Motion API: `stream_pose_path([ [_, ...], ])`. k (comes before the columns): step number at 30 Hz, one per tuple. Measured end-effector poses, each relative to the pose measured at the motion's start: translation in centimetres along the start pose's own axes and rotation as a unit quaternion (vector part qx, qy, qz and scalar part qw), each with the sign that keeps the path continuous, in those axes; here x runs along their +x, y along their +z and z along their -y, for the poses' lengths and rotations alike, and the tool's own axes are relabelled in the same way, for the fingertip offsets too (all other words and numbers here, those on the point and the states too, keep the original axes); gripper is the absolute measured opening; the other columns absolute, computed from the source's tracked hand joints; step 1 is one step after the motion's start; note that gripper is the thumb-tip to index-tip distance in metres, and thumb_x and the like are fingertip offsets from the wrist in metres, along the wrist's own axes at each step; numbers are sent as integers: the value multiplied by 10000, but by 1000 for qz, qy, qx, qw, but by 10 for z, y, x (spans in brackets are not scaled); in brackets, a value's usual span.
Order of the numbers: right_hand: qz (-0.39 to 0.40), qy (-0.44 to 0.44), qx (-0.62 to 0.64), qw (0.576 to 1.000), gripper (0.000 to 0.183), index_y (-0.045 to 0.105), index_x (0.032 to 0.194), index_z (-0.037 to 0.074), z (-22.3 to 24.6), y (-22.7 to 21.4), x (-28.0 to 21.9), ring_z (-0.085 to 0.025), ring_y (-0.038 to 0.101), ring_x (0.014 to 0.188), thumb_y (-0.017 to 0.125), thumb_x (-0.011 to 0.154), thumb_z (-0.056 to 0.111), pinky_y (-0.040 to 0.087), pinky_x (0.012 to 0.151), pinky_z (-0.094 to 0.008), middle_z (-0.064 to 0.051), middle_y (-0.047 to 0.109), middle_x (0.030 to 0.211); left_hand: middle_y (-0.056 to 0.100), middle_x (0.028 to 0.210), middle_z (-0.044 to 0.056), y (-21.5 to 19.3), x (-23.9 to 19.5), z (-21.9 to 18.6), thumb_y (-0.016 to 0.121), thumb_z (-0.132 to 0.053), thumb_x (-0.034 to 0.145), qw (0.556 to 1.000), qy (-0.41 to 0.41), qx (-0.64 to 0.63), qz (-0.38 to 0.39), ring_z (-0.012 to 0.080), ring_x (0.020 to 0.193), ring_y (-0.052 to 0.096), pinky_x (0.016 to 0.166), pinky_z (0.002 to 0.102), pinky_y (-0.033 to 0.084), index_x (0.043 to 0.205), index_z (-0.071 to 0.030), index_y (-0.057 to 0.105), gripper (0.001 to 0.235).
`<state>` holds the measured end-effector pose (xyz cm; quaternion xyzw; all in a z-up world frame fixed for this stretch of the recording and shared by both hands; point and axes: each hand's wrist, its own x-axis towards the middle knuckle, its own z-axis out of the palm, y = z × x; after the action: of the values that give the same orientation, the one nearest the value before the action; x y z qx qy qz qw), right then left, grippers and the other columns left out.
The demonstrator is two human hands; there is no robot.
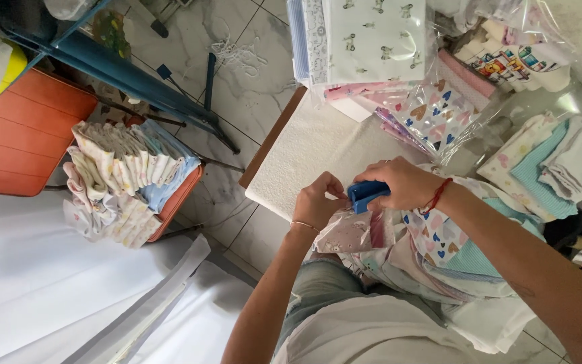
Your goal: Packaging baby bibs into clear plastic bags
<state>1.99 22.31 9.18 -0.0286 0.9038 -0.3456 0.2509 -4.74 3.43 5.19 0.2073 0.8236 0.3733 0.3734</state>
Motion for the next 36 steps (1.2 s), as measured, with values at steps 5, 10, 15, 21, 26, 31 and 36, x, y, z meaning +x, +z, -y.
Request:
stream_pose_path([
  [5, -40, 5, 45, 998, 472, 615, 1028, 152, -17, 17, 2, -243, 582, 929, 679, 664, 445, 400, 828, -343, -55, 635, 949, 650, 684, -76, -1, 0, 7, 734, -173, 583, 996, 51, -79, 4, 119, 774, 616, 742, 263, 447, 764, -201, 532, 273],
  [10, -42, 16, 74, 996, 435, 619, 1034, 145, -22, 27, -2, -281, 560, 981, 708, 666, 360, 409, 849, -376, -94, 627, 971, 649, 701, -93, -2, -2, 5, 723, -184, 596, 996, 9, -66, 63, 108, 792, 611, 757, 245, 436, 776, -222, 550, 253],
  [15, -21, 22, 155, 987, 544, 544, 1123, 84, -5, 7, -18, -366, 502, 1052, 719, 659, 308, 379, 886, -456, -181, 580, 1055, 655, 703, -74, -2, -3, 8, 722, -181, 605, 995, -1, -69, 72, 129, 806, 608, 775, 253, 426, 776, -203, 553, 241],
  [21, -238, 157, 246, 926, 553, 501, 1203, 160, -67, 62, -9, -245, 467, 1099, 634, 724, 403, 350, 922, -351, -89, 540, 1122, 656, 744, -89, -14, -9, 6, 714, -155, 637, 995, -53, -46, 73, 103, 700, 631, 699, 215, 459, 801, -232, 565, 235],
  [26, -399, 63, -7, 915, 727, 427, 1278, 168, -45, 78, -13, -329, 364, 1149, 596, 682, 548, 258, 957, -401, -165, 406, 1197, 672, 765, -53, -13, -11, 2, 668, -196, 697, 993, -10, 21, 112, 153, 751, 648, 713, 271, 490, 860, -243, 604, 181],
  [31, -281, -1, 72, 957, 428, 577, 980, 178, 5, 81, -51, -272, 516, 903, 689, 656, 435, 368, 827, -379, -59, 565, 927, 666, 748, -113, -20, -27, -45, 667, -258, 687, 988, 58, 80, 115, 133, 747, 648, 685, 286, 496, 824, -285, 600, 155],
  [36, -228, 192, 154, 942, 201, 626, 838, 196, 11, 33, -91, -107, 655, 693, 578, 729, 358, 494, 638, -257, 41, 691, 786, 620, 985, 16, -34, -33, -88, 622, -265, 762, 947, 308, 37, -78, 198, 843, 587, 707, 320, 479, 969, -81, 572, 282],
])
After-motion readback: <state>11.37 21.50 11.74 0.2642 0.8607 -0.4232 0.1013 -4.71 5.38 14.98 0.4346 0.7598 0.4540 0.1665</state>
